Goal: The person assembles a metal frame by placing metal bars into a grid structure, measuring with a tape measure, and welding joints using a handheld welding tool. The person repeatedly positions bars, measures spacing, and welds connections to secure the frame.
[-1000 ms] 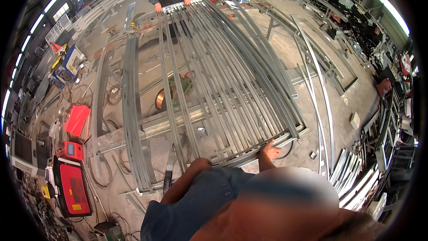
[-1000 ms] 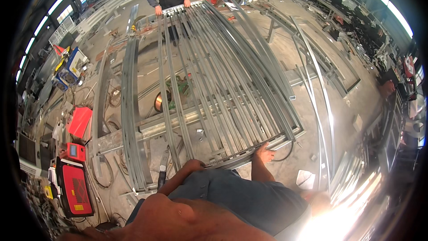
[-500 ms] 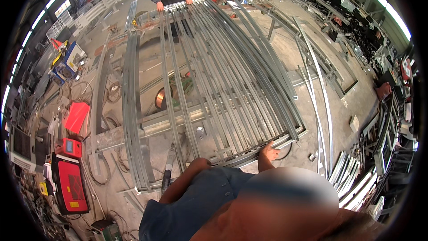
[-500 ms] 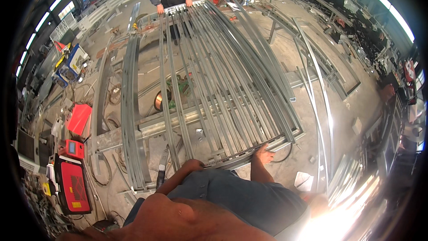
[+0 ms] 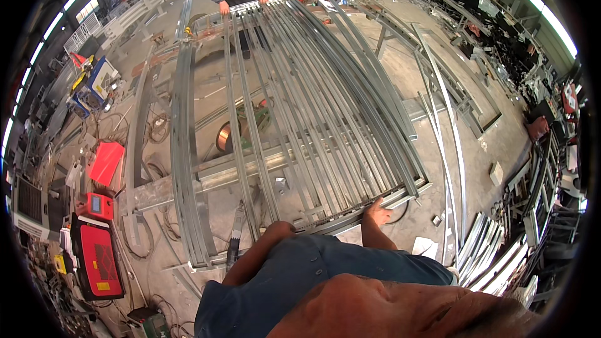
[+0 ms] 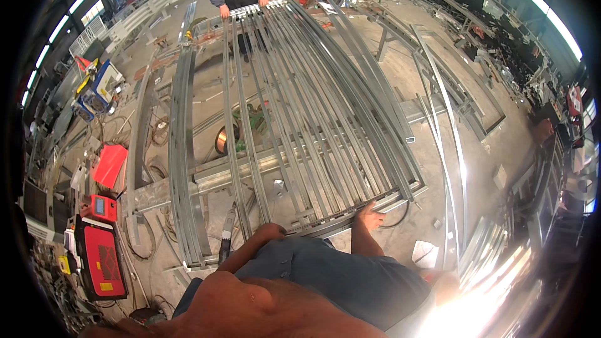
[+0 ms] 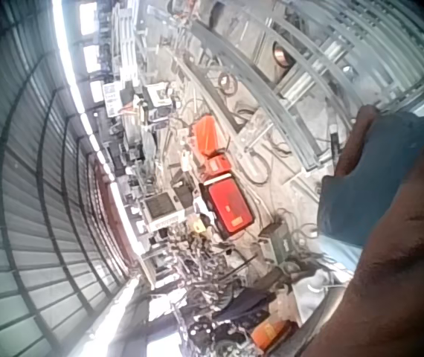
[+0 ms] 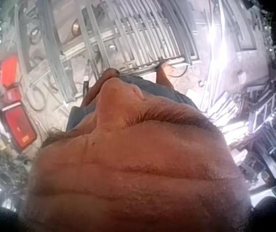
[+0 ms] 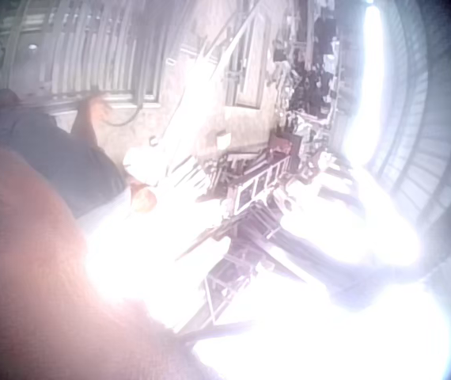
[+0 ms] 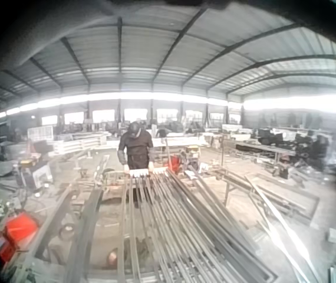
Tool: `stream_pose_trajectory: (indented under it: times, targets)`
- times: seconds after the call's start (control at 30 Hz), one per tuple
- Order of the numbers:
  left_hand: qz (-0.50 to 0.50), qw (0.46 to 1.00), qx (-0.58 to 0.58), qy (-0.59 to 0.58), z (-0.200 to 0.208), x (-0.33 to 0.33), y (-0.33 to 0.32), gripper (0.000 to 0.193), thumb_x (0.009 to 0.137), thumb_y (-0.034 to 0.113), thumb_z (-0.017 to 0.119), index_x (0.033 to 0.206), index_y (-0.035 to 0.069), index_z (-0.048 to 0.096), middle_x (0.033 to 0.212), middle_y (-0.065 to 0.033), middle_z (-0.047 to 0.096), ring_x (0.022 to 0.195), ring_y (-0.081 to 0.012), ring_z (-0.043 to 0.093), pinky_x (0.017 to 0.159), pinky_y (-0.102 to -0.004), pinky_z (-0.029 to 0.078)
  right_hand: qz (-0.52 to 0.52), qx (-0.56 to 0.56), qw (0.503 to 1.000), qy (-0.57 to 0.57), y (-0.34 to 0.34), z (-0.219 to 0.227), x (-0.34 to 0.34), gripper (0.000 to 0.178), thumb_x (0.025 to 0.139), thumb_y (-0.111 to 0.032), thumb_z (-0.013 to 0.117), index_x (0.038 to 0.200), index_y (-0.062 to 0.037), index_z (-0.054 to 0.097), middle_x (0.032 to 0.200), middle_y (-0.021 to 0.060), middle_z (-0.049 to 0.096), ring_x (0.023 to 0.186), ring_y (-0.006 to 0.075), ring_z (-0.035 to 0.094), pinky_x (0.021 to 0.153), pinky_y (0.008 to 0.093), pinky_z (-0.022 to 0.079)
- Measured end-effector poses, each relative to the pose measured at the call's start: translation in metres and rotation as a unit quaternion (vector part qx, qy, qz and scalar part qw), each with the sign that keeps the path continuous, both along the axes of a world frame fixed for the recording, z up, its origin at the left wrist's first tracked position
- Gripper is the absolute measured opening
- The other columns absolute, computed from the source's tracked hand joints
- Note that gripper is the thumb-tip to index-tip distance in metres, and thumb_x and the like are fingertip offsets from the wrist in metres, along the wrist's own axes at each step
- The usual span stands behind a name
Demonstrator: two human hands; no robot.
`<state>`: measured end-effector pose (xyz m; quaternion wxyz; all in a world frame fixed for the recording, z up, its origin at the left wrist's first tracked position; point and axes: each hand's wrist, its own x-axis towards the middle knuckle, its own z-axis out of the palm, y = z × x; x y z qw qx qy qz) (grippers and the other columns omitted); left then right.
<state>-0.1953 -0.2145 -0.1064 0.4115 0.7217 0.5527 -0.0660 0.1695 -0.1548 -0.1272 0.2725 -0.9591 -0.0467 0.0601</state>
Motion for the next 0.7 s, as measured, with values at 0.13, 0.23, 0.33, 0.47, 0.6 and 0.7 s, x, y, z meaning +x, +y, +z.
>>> stream_pose_trajectory:
  times: [0.13, 0.23, 0.33, 0.47, 0.6, 0.7]
  targets:
    - [0.004, 1.000, 0.001, -0.003, -0.004, -0.002, -0.001, 0.044, 0.073, 0.039, 0.067, 0.108, 0.014, 0.076, 0.105, -0.0148, 0.073, 0.099, -0.0332, 0.069, 0.092, -0.0418, 0.052, -0.004, -0.004, 1.000, 0.003, 0.001, -0.001, -0.002, 0.086, 0.084, -0.067, 0.060, 0.135, -0.0004, 0.041, 0.118, 0.0285, 0.055, 0.109, 0.0465, 0.057, 0.090, 0.0578, 0.048]
    - [-0.006, 1.000, -0.017, 0.004, -0.004, -0.004, 0.001, 0.055, 0.073, 0.048, 0.071, 0.116, 0.015, 0.074, 0.108, -0.0129, 0.073, 0.100, -0.0317, 0.069, 0.092, -0.0407, 0.052, -0.003, -0.005, 1.000, 0.003, 0.001, -0.001, -0.003, 0.087, 0.084, -0.068, 0.059, 0.136, -0.0005, 0.041, 0.118, 0.0286, 0.055, 0.110, 0.0464, 0.057, 0.090, 0.0580, 0.048]
    - [-0.004, 1.000, -0.010, 0.000, 0.008, 0.003, 0.001, 0.043, 0.073, 0.038, 0.066, 0.107, 0.013, 0.076, 0.104, -0.0153, 0.073, 0.098, -0.0336, 0.068, 0.091, -0.0420, 0.052, -0.006, -0.005, 1.000, -0.004, 0.000, -0.003, 0.001, 0.087, 0.083, -0.068, 0.060, 0.135, -0.0004, 0.042, 0.118, 0.0286, 0.055, 0.110, 0.0466, 0.057, 0.090, 0.0581, 0.049]
    - [0.004, 1.000, -0.007, -0.009, 0.010, 0.001, -0.001, 0.044, 0.073, 0.038, 0.066, 0.107, 0.013, 0.076, 0.105, -0.0154, 0.072, 0.099, -0.0334, 0.068, 0.091, -0.0420, 0.052, -0.006, -0.006, 1.000, -0.007, 0.001, -0.003, 0.000, 0.083, 0.084, -0.067, 0.061, 0.130, 0.0002, 0.044, 0.116, 0.0282, 0.055, 0.109, 0.0468, 0.057, 0.089, 0.0582, 0.049]
    - [0.001, 1.000, 0.001, -0.007, 0.003, -0.002, -0.001, 0.051, 0.074, 0.046, 0.069, 0.112, 0.013, 0.075, 0.106, -0.0136, 0.073, 0.099, -0.0320, 0.069, 0.091, -0.0410, 0.052, -0.001, -0.008, 1.000, 0.004, 0.001, 0.002, -0.002, 0.085, 0.082, -0.070, 0.059, 0.125, 0.0020, 0.046, 0.117, 0.0311, 0.057, 0.111, 0.0471, 0.058, 0.094, 0.0550, 0.049]
    - [-0.004, 1.000, -0.004, -0.004, 0.002, -0.001, 0.001, 0.054, 0.074, 0.049, 0.071, 0.113, 0.012, 0.075, 0.107, -0.0127, 0.074, 0.099, -0.0312, 0.069, 0.090, -0.0405, 0.052, -0.002, -0.012, 1.000, 0.010, 0.000, 0.005, -0.002, 0.086, 0.082, -0.070, 0.059, 0.126, 0.0020, 0.045, 0.119, 0.0309, 0.056, 0.111, 0.0470, 0.058, 0.094, 0.0551, 0.049]
